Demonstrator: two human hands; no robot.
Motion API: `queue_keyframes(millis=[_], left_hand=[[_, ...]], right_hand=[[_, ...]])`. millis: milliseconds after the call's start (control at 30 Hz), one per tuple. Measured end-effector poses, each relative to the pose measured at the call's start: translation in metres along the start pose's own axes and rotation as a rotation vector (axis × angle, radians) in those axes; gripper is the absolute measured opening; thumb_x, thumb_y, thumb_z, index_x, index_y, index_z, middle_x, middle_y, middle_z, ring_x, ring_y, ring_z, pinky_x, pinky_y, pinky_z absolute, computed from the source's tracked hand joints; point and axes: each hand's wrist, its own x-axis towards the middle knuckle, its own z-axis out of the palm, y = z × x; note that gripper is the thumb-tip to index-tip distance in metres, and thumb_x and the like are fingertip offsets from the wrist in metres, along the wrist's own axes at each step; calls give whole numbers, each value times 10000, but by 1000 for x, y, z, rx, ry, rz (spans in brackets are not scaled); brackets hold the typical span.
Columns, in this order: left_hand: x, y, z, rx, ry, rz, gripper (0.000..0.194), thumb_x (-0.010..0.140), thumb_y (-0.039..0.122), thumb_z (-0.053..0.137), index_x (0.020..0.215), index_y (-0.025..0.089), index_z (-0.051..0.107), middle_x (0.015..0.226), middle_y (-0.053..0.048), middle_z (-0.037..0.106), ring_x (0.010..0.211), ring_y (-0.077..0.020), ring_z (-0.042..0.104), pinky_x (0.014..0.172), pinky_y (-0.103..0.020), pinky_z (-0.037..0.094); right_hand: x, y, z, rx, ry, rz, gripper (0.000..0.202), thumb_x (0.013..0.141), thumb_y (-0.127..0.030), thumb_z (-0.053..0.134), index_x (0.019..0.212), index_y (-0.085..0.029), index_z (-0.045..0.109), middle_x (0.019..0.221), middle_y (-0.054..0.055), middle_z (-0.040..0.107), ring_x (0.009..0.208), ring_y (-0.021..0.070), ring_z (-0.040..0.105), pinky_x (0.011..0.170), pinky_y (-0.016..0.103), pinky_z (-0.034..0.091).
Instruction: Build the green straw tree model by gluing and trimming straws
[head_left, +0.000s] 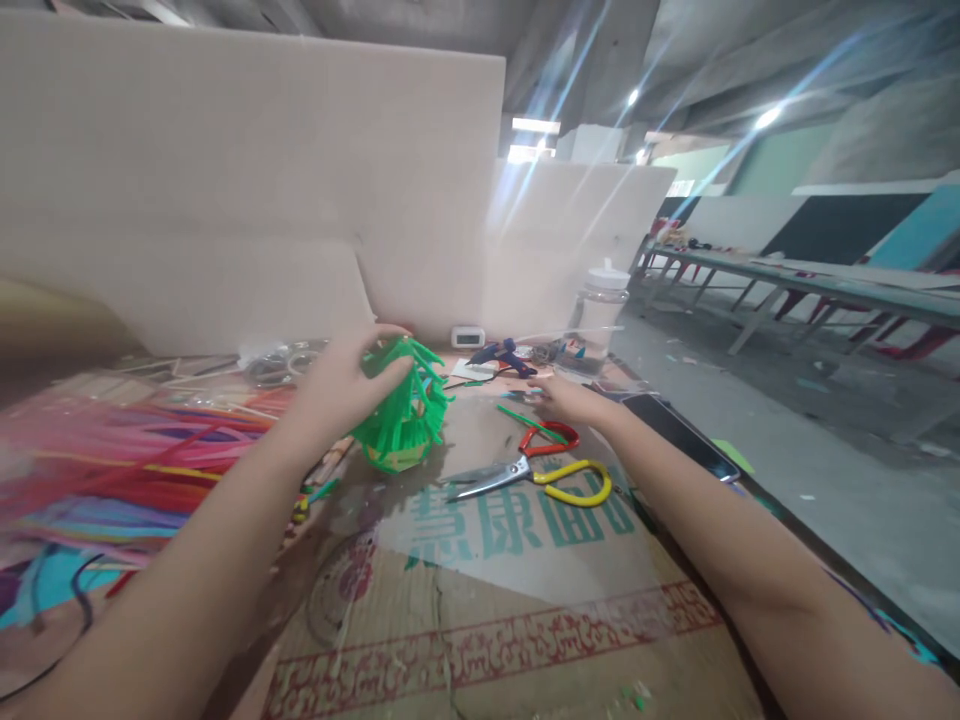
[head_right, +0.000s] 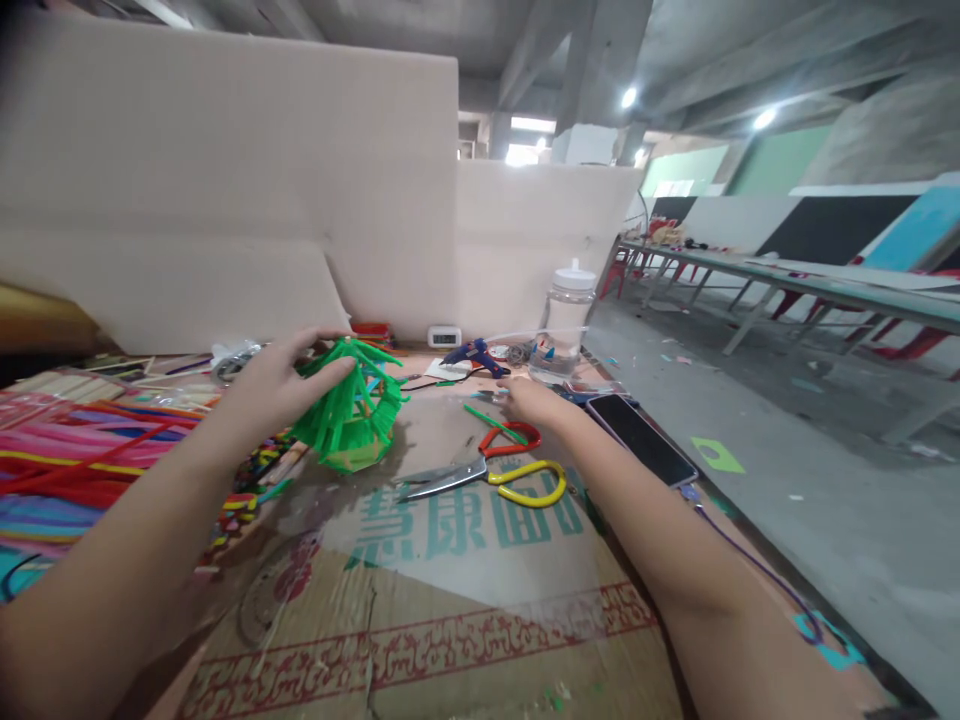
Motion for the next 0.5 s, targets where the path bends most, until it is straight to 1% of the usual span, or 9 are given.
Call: queue_keyframes(millis=[67,100,200,267,333,400,500], left_hand=[[0,-2,5,-19,5,15,464,867,476,561,1236,201,618,1192,-85,669,1058,-270,626,992,-416,466],[1,-3,7,-26,5,20,466,871,478,558,1241,201,617,1201,-86,667,1069,-268,624,994,-412,467],[3,-9,11,-70,-5,30,467,894,493,529,1248,201,619,1222,-86,666,1090,-261,623,994,-406,473],[5,-13,10,-112,-13,43,473,913,503,499,1253,196,618,1224,-89,668,1091,-255,625,988,-403,480],[6,-15,9,-125,-20,45,469,922,494,488,1259,195,617,1216,-90,671,1084,-249,628,980,-398,485],[7,-16,8,-131,-27,39,456,925,467,489,1268,195,614,1203,-92,675,1078,-244,631,972,-396,490],[7,-16,7,-160,-38,40,455,922,436,491,1279,180,607,1180,-100,682,1069,-240,637,958,-399,499]], right_hand=[[-1,1,-2,-50,14,13,344,917,-303,573,1199,-123,651,1217,186,662,1042,248,622,850,283,423],[-2,0,-3,-76,15,15,323,919,-332,565,1139,-123,677,1187,187,673,1026,250,626,830,286,425],[-4,-8,-1,-127,-48,5,330,880,-454,596,875,-152,730,926,142,733,841,234,655,698,281,421],[-5,-15,5,-155,-95,1,338,834,-483,640,774,-162,728,806,125,730,747,228,650,627,281,396],[-6,-22,12,-177,-100,5,297,831,-436,642,768,-159,730,803,131,732,731,229,646,600,282,373],[-6,-28,16,-179,-74,8,267,855,-375,602,781,-152,730,800,134,731,723,224,639,589,282,350],[-6,-38,13,-141,1,-13,295,903,-346,512,821,-155,721,805,114,728,737,207,627,597,279,328]])
